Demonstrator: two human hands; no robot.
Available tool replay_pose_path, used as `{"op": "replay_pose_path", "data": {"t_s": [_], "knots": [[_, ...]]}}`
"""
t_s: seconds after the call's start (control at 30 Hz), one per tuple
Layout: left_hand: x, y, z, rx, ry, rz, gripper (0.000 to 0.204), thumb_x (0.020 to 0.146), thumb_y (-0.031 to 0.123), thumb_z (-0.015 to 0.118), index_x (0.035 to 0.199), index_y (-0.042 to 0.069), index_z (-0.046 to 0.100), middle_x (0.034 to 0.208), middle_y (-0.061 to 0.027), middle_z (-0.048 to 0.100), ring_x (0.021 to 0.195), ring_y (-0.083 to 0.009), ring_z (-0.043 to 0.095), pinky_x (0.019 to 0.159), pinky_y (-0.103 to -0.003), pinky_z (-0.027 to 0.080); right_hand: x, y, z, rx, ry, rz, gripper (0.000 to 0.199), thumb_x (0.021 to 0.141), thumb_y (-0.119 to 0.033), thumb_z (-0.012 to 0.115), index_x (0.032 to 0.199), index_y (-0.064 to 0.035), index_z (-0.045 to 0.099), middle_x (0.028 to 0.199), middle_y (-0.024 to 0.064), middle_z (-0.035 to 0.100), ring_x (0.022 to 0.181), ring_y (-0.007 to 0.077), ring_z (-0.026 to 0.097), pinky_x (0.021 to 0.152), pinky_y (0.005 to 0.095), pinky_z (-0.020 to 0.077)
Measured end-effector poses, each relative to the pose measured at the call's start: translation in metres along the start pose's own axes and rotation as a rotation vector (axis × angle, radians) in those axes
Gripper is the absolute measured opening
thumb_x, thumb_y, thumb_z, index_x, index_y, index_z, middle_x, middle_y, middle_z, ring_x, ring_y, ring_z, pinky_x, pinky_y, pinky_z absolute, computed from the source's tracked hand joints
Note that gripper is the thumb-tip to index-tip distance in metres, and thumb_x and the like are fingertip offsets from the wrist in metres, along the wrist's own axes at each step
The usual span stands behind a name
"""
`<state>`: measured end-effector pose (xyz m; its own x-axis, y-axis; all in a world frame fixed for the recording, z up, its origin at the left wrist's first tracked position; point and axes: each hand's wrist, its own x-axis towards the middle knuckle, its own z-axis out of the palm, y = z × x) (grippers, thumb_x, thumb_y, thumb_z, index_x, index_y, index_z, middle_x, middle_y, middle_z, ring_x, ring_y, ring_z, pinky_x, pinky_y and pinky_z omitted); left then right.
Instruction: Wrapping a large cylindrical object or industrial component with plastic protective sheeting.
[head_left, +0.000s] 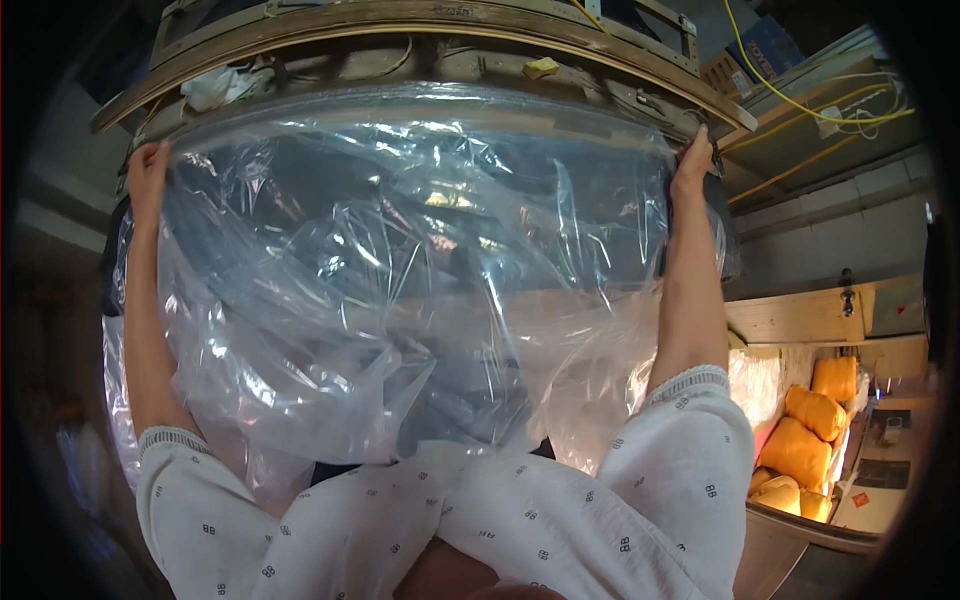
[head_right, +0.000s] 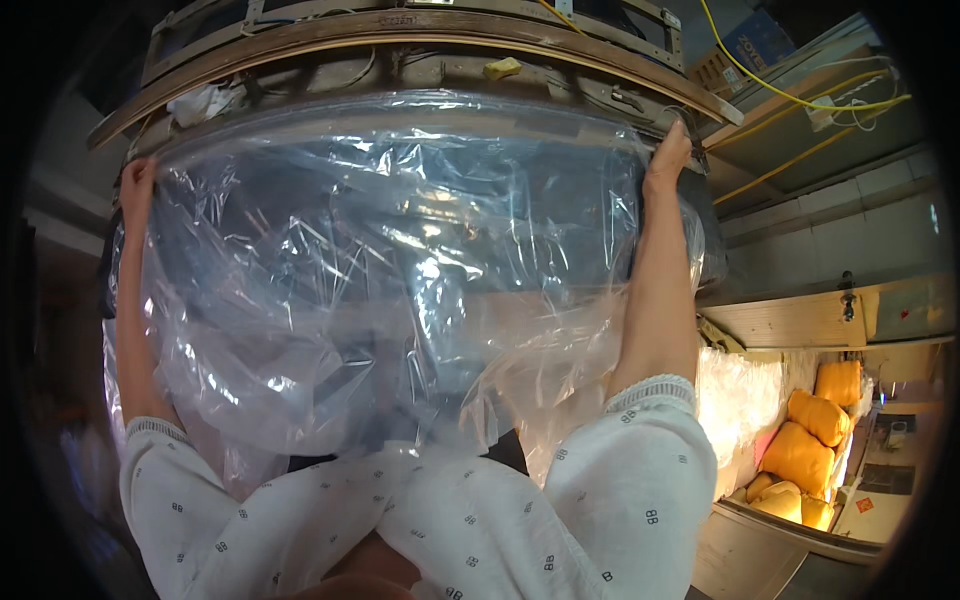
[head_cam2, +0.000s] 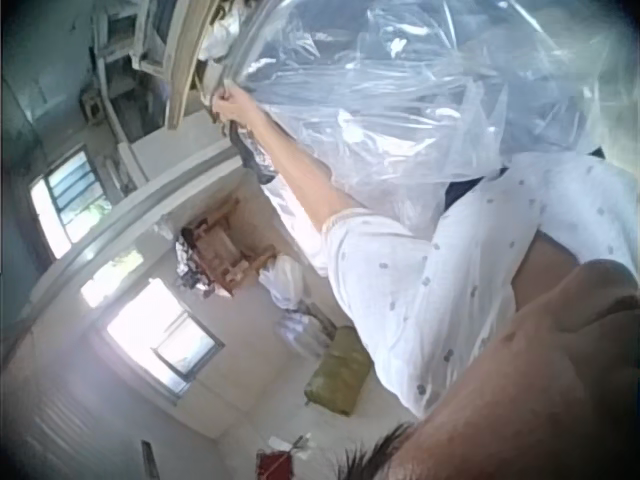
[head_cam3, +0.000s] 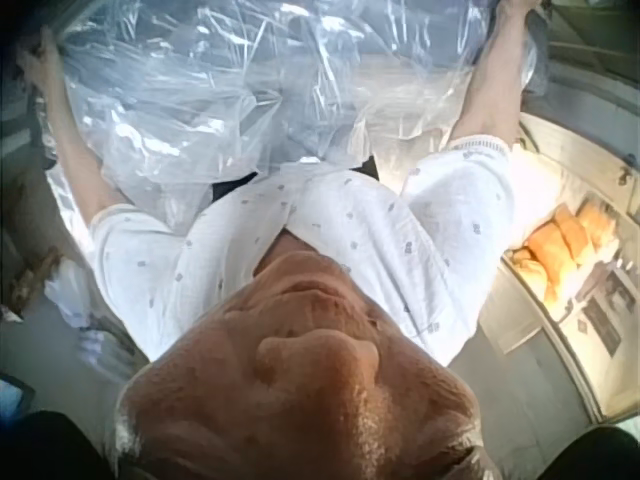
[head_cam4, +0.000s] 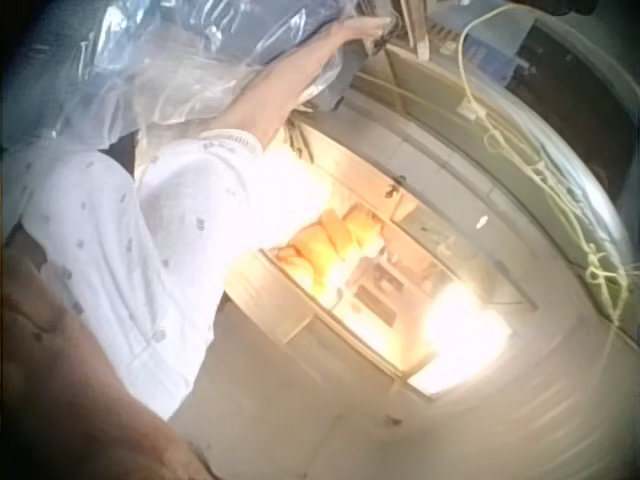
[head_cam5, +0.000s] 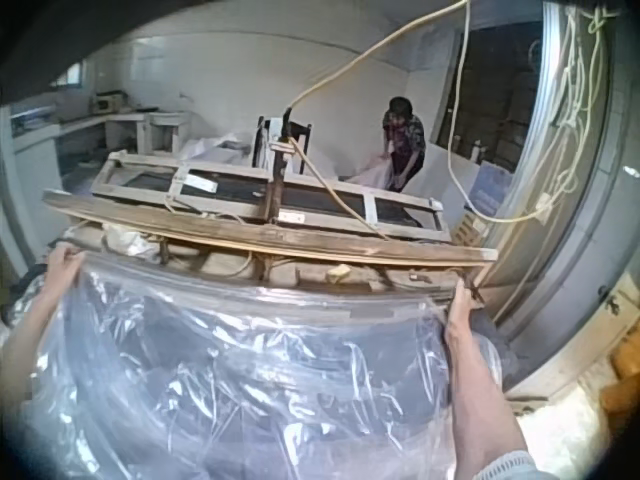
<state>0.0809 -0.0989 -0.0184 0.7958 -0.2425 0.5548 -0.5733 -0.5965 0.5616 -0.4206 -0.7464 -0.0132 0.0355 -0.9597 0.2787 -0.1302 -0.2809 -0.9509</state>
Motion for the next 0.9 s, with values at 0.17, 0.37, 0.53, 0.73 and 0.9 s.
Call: {"op": "replay_pose_path", "data": {"t_s": [0.17, 0.37, 0.53, 0.73, 0.9], "knots": [[-0.024, 0.022, -0.117, -0.013, 0.043, -0.077, 0.031, 0.084, 0.033, 0.058, 0.099, 0.007, 0.062, 0.095, -0.0041, 0.059, 0.080, -0.0125, 0.053, 0.077, -0.024, 0.041, -0.018, -0.043, -0.058, 0.029, -0.680, 0.290, 0.049, 0.087, -0.046, 0.049, 0.114, -0.0051, 0.050, 0.107, 0.0053, 0.055, 0.103, 0.0166, 0.049, 0.093, 0.0311, 0.0340], [-0.145, 0.023, -0.172, -0.074, 0.183, -0.057, 0.040, 0.083, 0.035, 0.059, 0.110, 0.006, 0.058, 0.102, -0.0090, 0.060, 0.090, -0.0165, 0.056, 0.082, -0.029, 0.043, -0.157, -0.090, -0.154, -0.504, -0.856, -0.179, 0.051, 0.092, -0.032, 0.043, 0.132, -0.0034, 0.032, 0.135, 0.0103, 0.033, 0.126, 0.0214, 0.030, 0.103, 0.0322, 0.0218], [-0.315, -0.102, -0.275, 0.471, 0.150, -0.783, 0.063, 0.080, 0.047, 0.057, 0.115, -0.005, 0.052, 0.100, -0.0225, 0.058, 0.092, -0.0295, 0.057, 0.084, -0.038, 0.043, -0.260, -0.101, -0.162, -0.434, -1.304, -0.138, 0.096, 0.065, -0.034, 0.073, 0.137, -0.0021, 0.019, 0.141, 0.0152, 0.023, 0.130, 0.0256, 0.021, 0.106, 0.0356, 0.0158], [-0.430, -0.133, -0.220, 0.002, -0.291, -1.135, 0.051, 0.093, 0.039, 0.034, 0.136, 0.011, 0.032, 0.136, -0.0114, 0.036, 0.125, -0.0245, 0.033, 0.104, -0.037, 0.023, -0.313, -0.007, -0.143, -0.760, -1.757, -0.554, 0.068, 0.074, -0.030, 0.064, 0.129, -0.0026, 0.037, 0.130, 0.0132, 0.041, 0.116, 0.0273, 0.042, 0.099, 0.0346, 0.0290], [-0.402, 0.032, -0.097, -0.327, -0.260, -1.005, 0.051, 0.092, 0.038, 0.037, 0.135, 0.010, 0.034, 0.134, -0.0115, 0.038, 0.123, -0.0243, 0.035, 0.103, -0.036, 0.024, -0.327, -0.031, -0.075, -0.724, -1.862, -0.634, 0.066, 0.074, -0.029, 0.064, 0.129, -0.0026, 0.038, 0.129, 0.0131, 0.042, 0.116, 0.0266, 0.042, 0.099, 0.0342, 0.0294]]}}
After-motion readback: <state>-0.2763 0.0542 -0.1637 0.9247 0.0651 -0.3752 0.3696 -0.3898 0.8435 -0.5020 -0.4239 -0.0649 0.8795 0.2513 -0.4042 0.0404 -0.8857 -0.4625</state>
